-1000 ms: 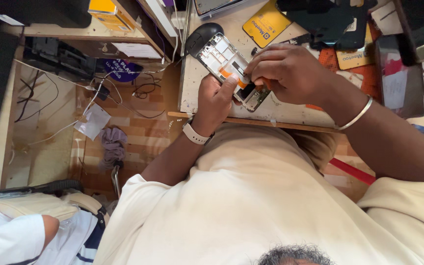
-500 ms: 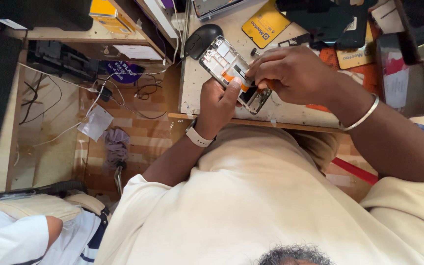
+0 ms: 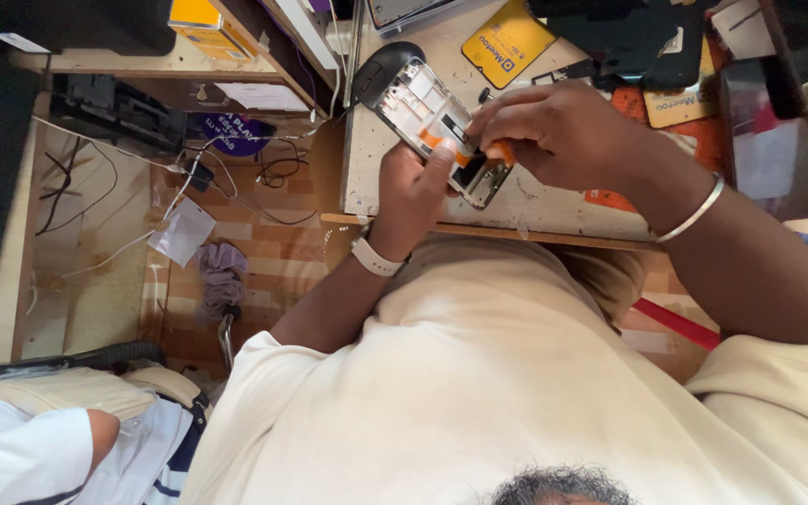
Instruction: The person uses a screwdriver and tweezers to carefully remove and reposition small components and ribbon cables inside a disassembled mobile phone. The person then uses pliers to adjust a connector on the motherboard. The repair is performed at a cluttered workbench with multiple tools and phone parts visible.
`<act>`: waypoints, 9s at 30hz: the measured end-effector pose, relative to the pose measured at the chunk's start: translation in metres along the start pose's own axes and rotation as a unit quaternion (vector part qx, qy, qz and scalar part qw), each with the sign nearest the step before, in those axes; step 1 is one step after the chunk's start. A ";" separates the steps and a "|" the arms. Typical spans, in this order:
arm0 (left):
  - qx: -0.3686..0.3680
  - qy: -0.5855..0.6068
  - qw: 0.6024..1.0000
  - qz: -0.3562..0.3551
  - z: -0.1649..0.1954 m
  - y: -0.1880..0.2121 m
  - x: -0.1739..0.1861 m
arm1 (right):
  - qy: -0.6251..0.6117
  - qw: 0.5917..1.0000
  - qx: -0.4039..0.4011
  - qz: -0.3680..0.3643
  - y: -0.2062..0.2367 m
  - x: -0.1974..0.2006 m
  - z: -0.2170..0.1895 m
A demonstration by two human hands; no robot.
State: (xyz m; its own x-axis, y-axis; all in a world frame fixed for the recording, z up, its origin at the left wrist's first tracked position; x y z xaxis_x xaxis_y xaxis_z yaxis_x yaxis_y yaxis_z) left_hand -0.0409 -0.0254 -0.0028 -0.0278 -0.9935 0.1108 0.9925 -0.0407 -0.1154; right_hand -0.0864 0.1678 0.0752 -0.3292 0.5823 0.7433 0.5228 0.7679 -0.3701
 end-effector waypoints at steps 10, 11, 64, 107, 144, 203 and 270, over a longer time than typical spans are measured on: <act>0.040 0.239 0.970 0.030 -0.014 -0.005 0.003 | -0.028 0.996 0.012 0.080 0.002 0.010 -0.002; 0.037 0.235 0.971 0.028 -0.013 -0.005 0.003 | -0.017 0.997 0.012 0.075 0.002 0.009 -0.002; -0.097 -0.157 0.983 -0.001 0.028 0.010 -0.003 | 0.059 0.997 0.032 -0.024 -0.002 0.000 -0.017; -0.127 -0.162 0.975 0.083 0.039 0.017 -0.004 | -0.029 0.975 -0.170 0.140 0.000 -0.018 -0.003; 0.007 0.113 0.993 0.027 -0.002 -0.001 0.001 | 0.039 0.976 -0.065 0.204 0.006 -0.011 -0.011; -0.025 0.115 0.993 0.014 -0.005 -0.006 -0.005 | -0.076 0.991 -0.068 0.087 0.000 -0.009 0.003; 0.007 0.048 0.998 -0.034 0.007 -0.016 -0.003 | -0.081 0.992 -0.050 0.079 -0.009 -0.012 0.023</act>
State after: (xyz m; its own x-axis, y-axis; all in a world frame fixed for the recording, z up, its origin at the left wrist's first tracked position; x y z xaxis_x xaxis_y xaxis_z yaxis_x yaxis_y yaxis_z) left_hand -0.0561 -0.0214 0.0056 -0.1058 -0.9941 0.0230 0.9895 -0.1076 -0.0962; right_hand -0.1049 0.1601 0.0566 -0.3541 0.7353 0.5778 0.6504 0.6376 -0.4128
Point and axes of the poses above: each hand's wrist, its own y-axis away from the middle knuckle, its own x-axis out of the back of the hand, z = x × y, the point moved 3 cm from there along -y, towards the middle knuckle, and after that the axes turned 7 degrees about -y, right-handed, at the moved point
